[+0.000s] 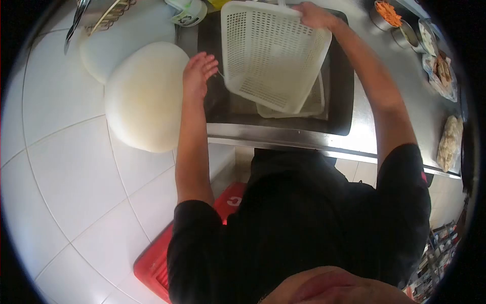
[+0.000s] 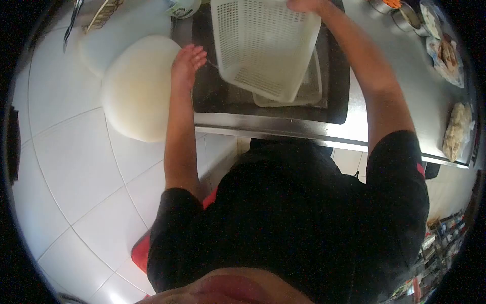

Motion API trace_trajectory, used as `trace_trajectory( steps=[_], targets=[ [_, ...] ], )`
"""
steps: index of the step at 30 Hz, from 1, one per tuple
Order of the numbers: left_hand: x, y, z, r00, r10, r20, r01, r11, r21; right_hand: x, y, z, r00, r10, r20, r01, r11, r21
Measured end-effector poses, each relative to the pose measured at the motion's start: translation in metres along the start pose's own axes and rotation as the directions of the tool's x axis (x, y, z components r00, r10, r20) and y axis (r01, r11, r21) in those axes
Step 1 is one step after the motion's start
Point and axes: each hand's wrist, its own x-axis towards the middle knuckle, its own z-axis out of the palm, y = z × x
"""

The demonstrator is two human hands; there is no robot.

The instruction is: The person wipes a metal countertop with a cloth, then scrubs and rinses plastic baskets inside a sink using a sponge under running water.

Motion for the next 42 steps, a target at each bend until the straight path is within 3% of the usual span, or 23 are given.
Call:
trace_trajectory(
  steps=[3,6,9,12,14,16,18,20,23,26,29,30,33,34,37,38,41,42],
  targets=[
    [-0.04,-0.027,-0.019,0.996,-0.06,-0.06,0.057,0.997,-0.051,0.034,-0.017,-0.014,0.994,0.054,0.099,-0.018,0.943,-0.333],
    [-0.07,-0.067,-0.04,0.988,-0.124,-0.093,0.112,0.987,-0.119,0.091,0.003,-0.014,0.968,0.182,0.17,-0.005,0.696,-0.718],
    [-0.096,-0.095,-0.054,0.98,-0.159,-0.118,0.142,0.98,-0.138,0.1,-0.012,-0.01,0.926,0.164,0.339,0.136,0.695,-0.706],
    [-0.119,-0.115,-0.068,0.979,-0.158,-0.125,0.135,0.975,-0.179,0.046,-0.037,-0.01,0.982,-0.062,0.179,0.17,0.701,-0.692],
    [-0.13,-0.127,-0.076,0.98,-0.154,-0.13,0.13,0.975,-0.179,-0.013,-0.068,-0.008,0.996,-0.066,0.066,0.093,0.75,-0.654],
    [-0.139,-0.135,-0.083,0.98,-0.139,-0.139,0.111,0.975,-0.193,-0.06,-0.085,-0.005,0.999,0.04,0.011,-0.023,0.772,-0.636],
    [-0.15,-0.139,-0.088,0.981,-0.125,-0.15,0.092,0.973,-0.21,-0.108,-0.098,-0.004,0.985,-0.164,-0.049,0.106,0.809,-0.578],
    [-0.159,-0.136,-0.093,0.976,-0.126,-0.18,0.087,0.974,-0.209,-0.147,-0.107,0.009,0.978,-0.122,-0.167,-0.004,0.795,-0.606],
    [-0.164,-0.141,-0.107,0.975,-0.102,-0.197,0.049,0.966,-0.253,-0.193,-0.143,0.024,0.97,-0.237,-0.046,0.148,0.736,-0.661],
    [-0.17,-0.139,-0.11,0.973,-0.06,-0.224,0.0,0.966,-0.257,-0.211,-0.194,0.032,0.924,-0.302,0.236,0.382,0.679,-0.627],
    [-0.174,-0.129,-0.115,0.975,-0.022,-0.222,-0.026,0.977,-0.213,-0.194,-0.186,0.03,0.966,-0.255,0.033,0.21,0.708,-0.674],
    [-0.174,-0.126,-0.118,0.975,-0.005,-0.221,-0.04,0.978,-0.202,-0.187,-0.165,0.03,0.976,-0.177,-0.127,0.047,0.74,-0.671],
    [-0.172,-0.127,-0.134,0.974,0.0,-0.225,-0.045,0.98,-0.195,-0.201,-0.158,0.045,0.985,-0.138,-0.105,0.022,0.701,-0.713],
    [-0.172,-0.129,-0.139,0.973,0.003,-0.23,-0.049,0.98,-0.192,-0.206,-0.163,0.051,0.962,-0.273,-0.03,0.176,0.698,-0.694],
    [-0.177,-0.139,-0.148,0.973,-0.003,-0.232,-0.042,0.98,-0.192,-0.201,-0.175,0.054,0.95,-0.279,0.138,0.29,0.629,-0.721],
    [-0.18,-0.142,-0.148,0.973,-0.006,-0.231,-0.044,0.977,-0.209,-0.187,-0.16,0.054,0.96,-0.275,0.047,0.211,0.606,-0.767],
    [-0.184,-0.159,-0.158,0.973,0.002,-0.233,-0.058,0.97,-0.236,-0.148,-0.152,0.029,0.993,-0.041,-0.11,-0.036,0.781,-0.624],
    [-0.186,-0.166,-0.161,0.973,0.004,-0.231,-0.06,0.969,-0.238,-0.13,-0.125,0.021,0.991,0.02,-0.136,-0.107,0.736,-0.669]
  ],
)
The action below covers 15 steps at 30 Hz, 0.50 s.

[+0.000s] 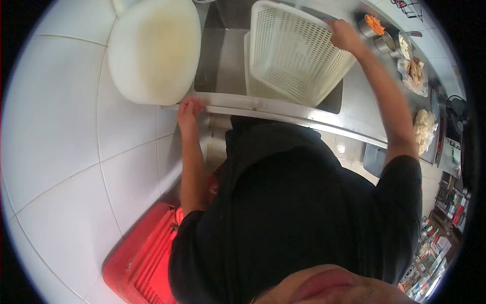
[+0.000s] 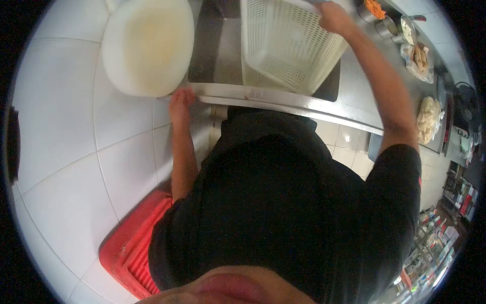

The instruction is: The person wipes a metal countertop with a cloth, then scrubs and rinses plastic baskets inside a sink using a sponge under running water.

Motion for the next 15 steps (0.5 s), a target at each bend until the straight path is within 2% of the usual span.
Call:
trace_trajectory(
  steps=[1,4,7,10,13,15],
  targets=[
    [-0.005,-0.001,-0.002,1.0,-0.014,-0.02,0.014,1.0,0.002,0.019,0.023,0.022,0.997,0.071,0.017,-0.07,0.995,-0.068],
    [-0.019,-0.009,-0.008,0.999,-0.032,-0.023,0.032,0.999,0.005,0.055,0.05,0.054,0.996,0.073,-0.052,-0.068,0.993,0.092],
    [-0.023,-0.027,-0.02,1.0,-0.017,-0.004,0.017,1.0,-0.012,0.075,0.04,0.053,0.98,0.197,-0.028,-0.195,0.978,0.072],
    [-0.035,-0.036,-0.019,0.999,-0.022,-0.036,0.023,0.999,0.032,0.094,0.036,0.053,0.975,0.202,-0.089,-0.194,0.977,0.093],
    [-0.045,-0.04,-0.019,0.999,-0.025,-0.036,0.029,0.993,0.112,0.115,0.064,0.07,0.981,0.157,-0.111,-0.154,0.987,0.033],
    [-0.054,-0.038,-0.016,0.999,-0.026,-0.048,0.031,0.993,0.109,0.103,0.055,0.052,0.979,0.199,-0.044,-0.198,0.979,0.043]
  ],
)
